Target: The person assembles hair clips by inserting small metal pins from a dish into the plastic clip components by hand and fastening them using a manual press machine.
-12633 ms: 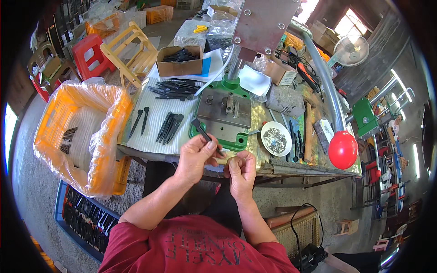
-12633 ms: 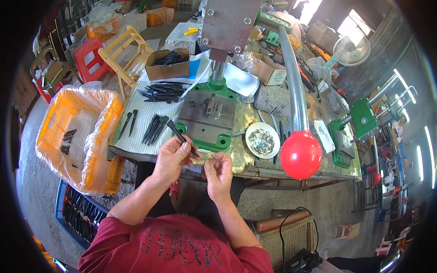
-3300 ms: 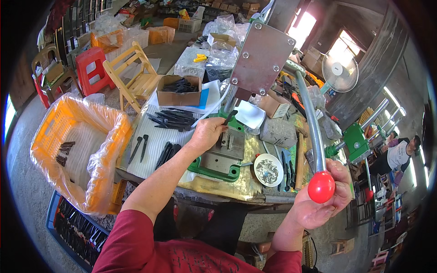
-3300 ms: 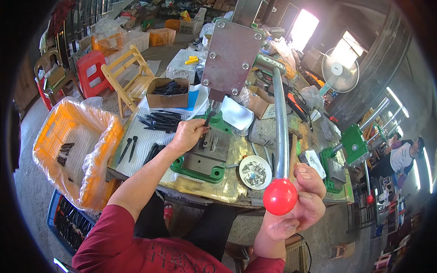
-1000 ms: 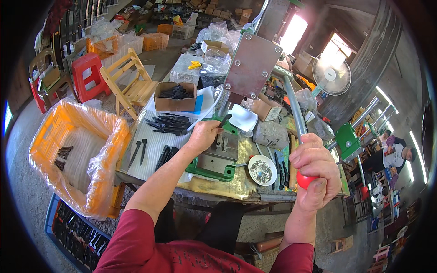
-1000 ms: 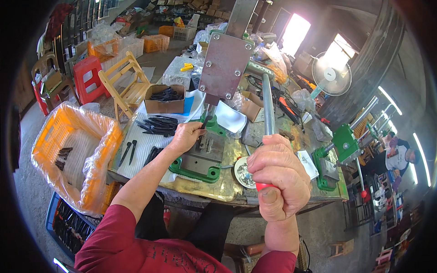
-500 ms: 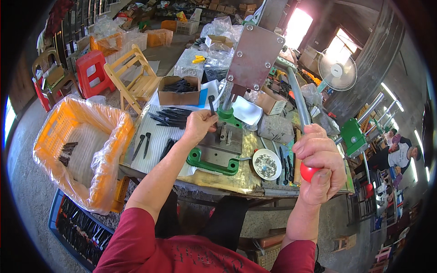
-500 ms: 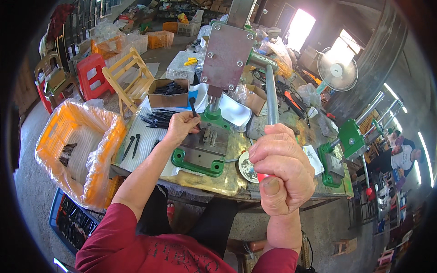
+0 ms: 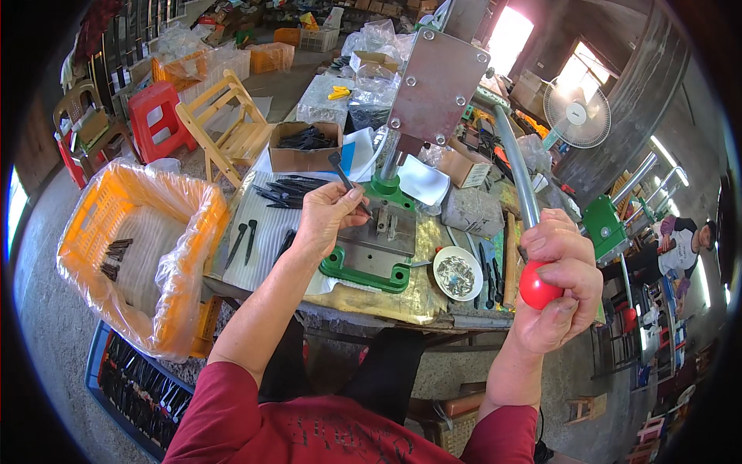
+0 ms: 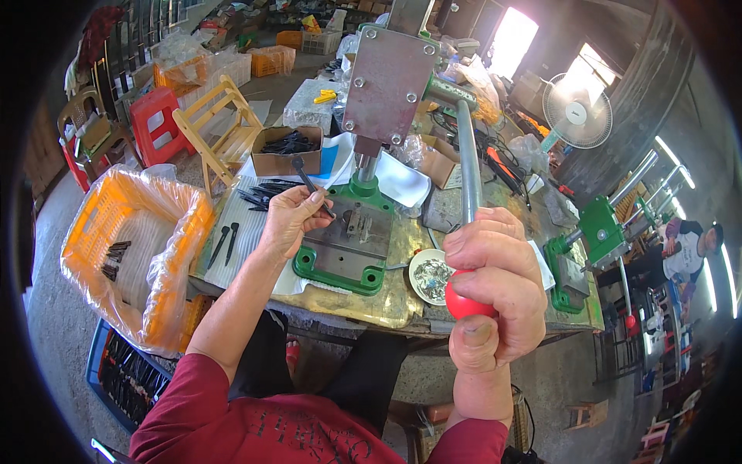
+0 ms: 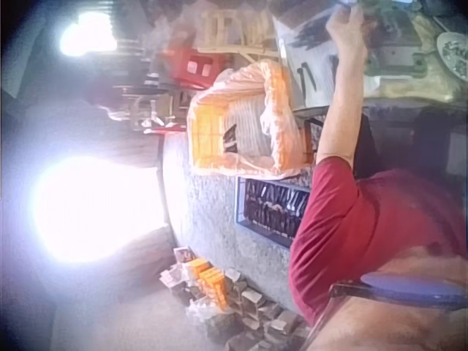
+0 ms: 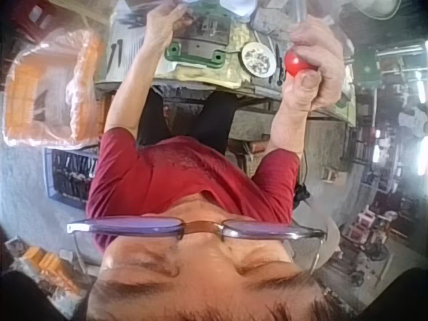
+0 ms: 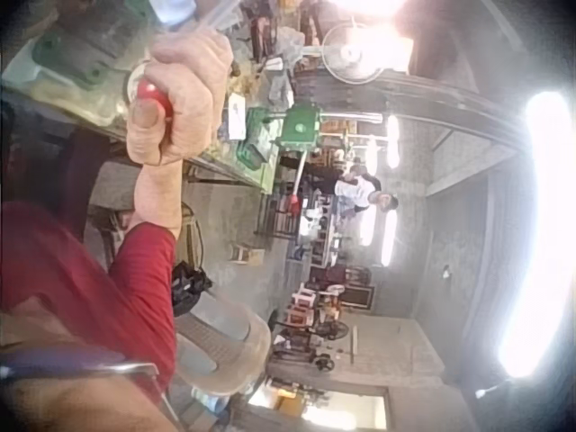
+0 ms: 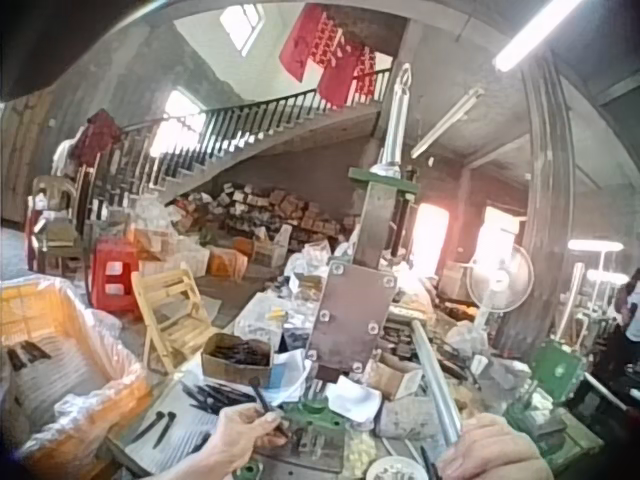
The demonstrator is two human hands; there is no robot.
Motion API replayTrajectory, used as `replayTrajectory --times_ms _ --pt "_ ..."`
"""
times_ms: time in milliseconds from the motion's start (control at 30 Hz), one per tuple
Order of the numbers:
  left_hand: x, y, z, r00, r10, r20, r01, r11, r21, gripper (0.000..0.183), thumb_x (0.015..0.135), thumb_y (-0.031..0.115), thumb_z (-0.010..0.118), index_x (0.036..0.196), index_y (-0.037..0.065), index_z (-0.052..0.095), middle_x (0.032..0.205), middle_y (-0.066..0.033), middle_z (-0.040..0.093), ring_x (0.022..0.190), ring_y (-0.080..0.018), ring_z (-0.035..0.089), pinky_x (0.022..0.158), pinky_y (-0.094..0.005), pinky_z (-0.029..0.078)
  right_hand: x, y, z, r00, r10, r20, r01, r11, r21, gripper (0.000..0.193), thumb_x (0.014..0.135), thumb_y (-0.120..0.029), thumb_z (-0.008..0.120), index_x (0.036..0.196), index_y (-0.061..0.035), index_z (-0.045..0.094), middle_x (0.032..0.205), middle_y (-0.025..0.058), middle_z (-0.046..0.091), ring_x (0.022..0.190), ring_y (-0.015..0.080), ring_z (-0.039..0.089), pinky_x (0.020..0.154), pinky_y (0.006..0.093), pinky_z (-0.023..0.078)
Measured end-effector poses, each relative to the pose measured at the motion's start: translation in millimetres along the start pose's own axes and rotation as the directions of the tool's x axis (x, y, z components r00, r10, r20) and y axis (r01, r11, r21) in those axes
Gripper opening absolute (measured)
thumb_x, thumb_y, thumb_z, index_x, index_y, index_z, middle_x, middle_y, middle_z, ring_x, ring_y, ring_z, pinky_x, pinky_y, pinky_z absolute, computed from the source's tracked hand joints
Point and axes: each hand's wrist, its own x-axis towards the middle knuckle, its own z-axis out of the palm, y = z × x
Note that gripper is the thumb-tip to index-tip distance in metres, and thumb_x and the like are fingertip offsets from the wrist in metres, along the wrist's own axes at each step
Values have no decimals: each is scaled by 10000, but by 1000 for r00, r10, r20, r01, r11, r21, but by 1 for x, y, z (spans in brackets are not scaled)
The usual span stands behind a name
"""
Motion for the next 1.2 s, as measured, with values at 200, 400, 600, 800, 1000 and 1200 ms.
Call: replayTrajectory --times_ms 200,400,600,800,1000,1200 --pt "-17 7 -2 1000 28 -9 -28 999 -32 141 780 145 562 853 24 561 765 -79 584 625 -135 574 547 -227 497 -11 1 0 983 -33 -180 18 996 -85 378 810 -420 415 903 -56 450 997 184 446 937 321 452 839 465 340" --pt "-28 13 -7 999 38 -16 -39 998 -46 144 782 142 557 874 32 558 773 -85 586 633 -144 578 556 -230 498 -51 3 -12 915 28 -403 -51 998 -46 338 803 -362 414 1012 -98 446 1074 180 399 987 286 436 896 424 320" --pt "-36 21 -19 998 61 -8 -61 998 -17 160 787 139 550 903 29 550 765 -73 583 646 -135 572 563 -227 497 -114 10 20 789 259 -558 -276 960 56 228 785 -204 402 903 -14 445 923 181 457 838 238 450 741 336 362" --pt "-41 33 -62 994 99 -48 -58 840 539 162 774 132 567 868 0 565 687 -10 548 577 -47 496 490 -168 408 -164 -7 45 735 583 -348 -518 813 268 162 790 -110 420 823 33 489 856 160 487 770 191 462 715 294 375" --pt "-61 39 -93 978 202 -54 -11 308 951 183 699 137 593 773 -26 557 560 -62 519 485 -115 465 483 -243 392 -185 -20 52 691 694 -203 -638 717 281 177 822 -117 408 775 40 474 800 150 483 693 166 460 633 256 385" --pt "-72 25 -96 992 54 -113 117 -80 990 231 704 222 572 768 0 557 738 -202 553 772 -357 535 678 -434 406 -194 -27 56 604 780 -162 -696 616 370 177 825 -90 397 757 50 481 793 153 497 669 154 467 618 239 388"
